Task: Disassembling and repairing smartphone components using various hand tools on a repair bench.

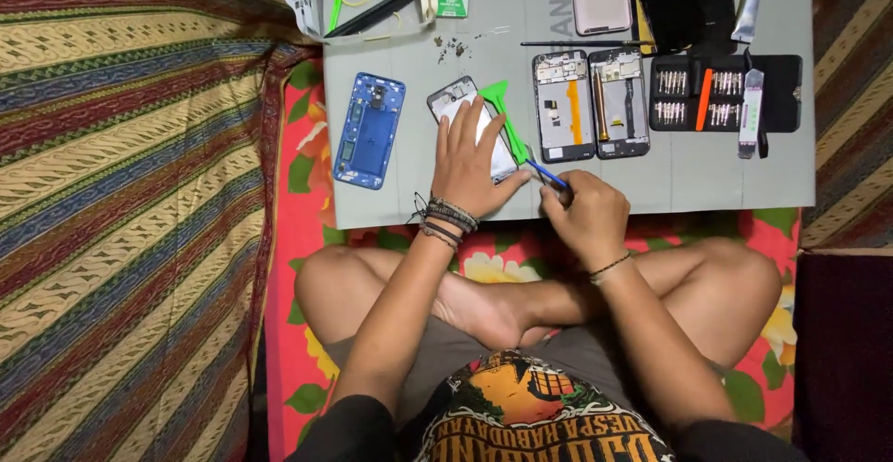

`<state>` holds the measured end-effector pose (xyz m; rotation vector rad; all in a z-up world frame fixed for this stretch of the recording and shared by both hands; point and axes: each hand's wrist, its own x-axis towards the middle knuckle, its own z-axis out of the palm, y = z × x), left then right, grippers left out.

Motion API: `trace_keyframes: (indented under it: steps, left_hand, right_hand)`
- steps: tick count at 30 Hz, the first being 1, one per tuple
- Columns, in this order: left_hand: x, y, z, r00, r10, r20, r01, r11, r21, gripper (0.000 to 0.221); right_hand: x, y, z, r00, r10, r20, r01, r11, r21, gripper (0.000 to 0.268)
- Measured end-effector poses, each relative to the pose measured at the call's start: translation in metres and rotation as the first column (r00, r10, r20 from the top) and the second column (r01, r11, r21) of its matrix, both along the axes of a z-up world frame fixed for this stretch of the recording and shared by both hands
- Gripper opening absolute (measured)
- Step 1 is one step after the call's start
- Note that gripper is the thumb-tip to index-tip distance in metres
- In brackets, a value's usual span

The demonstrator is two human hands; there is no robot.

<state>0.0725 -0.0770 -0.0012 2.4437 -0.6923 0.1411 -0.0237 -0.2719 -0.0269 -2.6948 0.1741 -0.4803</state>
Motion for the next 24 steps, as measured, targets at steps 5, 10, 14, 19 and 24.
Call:
trace_keyframes:
  steps: [5, 10, 14, 19, 24]
  left_hand:
    - [0.000, 0.004, 0.002, 0.998, -0.029, -0.049, 0.031, 0.999, 0.040, 0.083]
    - [0.001, 0.005, -0.001, 0.998, -0.040, -0.047, 0.041, 0.999, 0.022, 0.081]
    - [0.000, 0.006, 0.001, 0.998, -0.031, -0.049, 0.033, 0.999, 0.022, 0.080]
    - [0.001, 0.005, 0.004, 0.998, -0.026, -0.059, 0.029, 0.998, 0.051, 0.080]
    - [-0.001, 0.004, 0.000, 0.999, -0.025, -0.048, 0.027, 0.998, 0.049, 0.080]
  right_hand:
    - [0.007, -0.002, 0.005, 0.997, 0.036, 0.073, -0.035, 0.999, -0.015, 0.015]
    - [0.008, -0.009, 0.013, 0.995, 0.045, 0.086, -0.036, 0.994, -0.103, 0.014]
    - [0.001, -0.015, 0.017, 0.992, 0.081, 0.100, -0.066, 0.988, -0.143, 0.014]
    - [-0.006, -0.038, 0.002, 0.988, 0.064, 0.143, -0.043, 0.988, -0.145, 0.015]
    - [-0.001, -0.065, 0.013, 0.982, -0.020, 0.186, 0.032, 0.998, -0.062, 0.012]
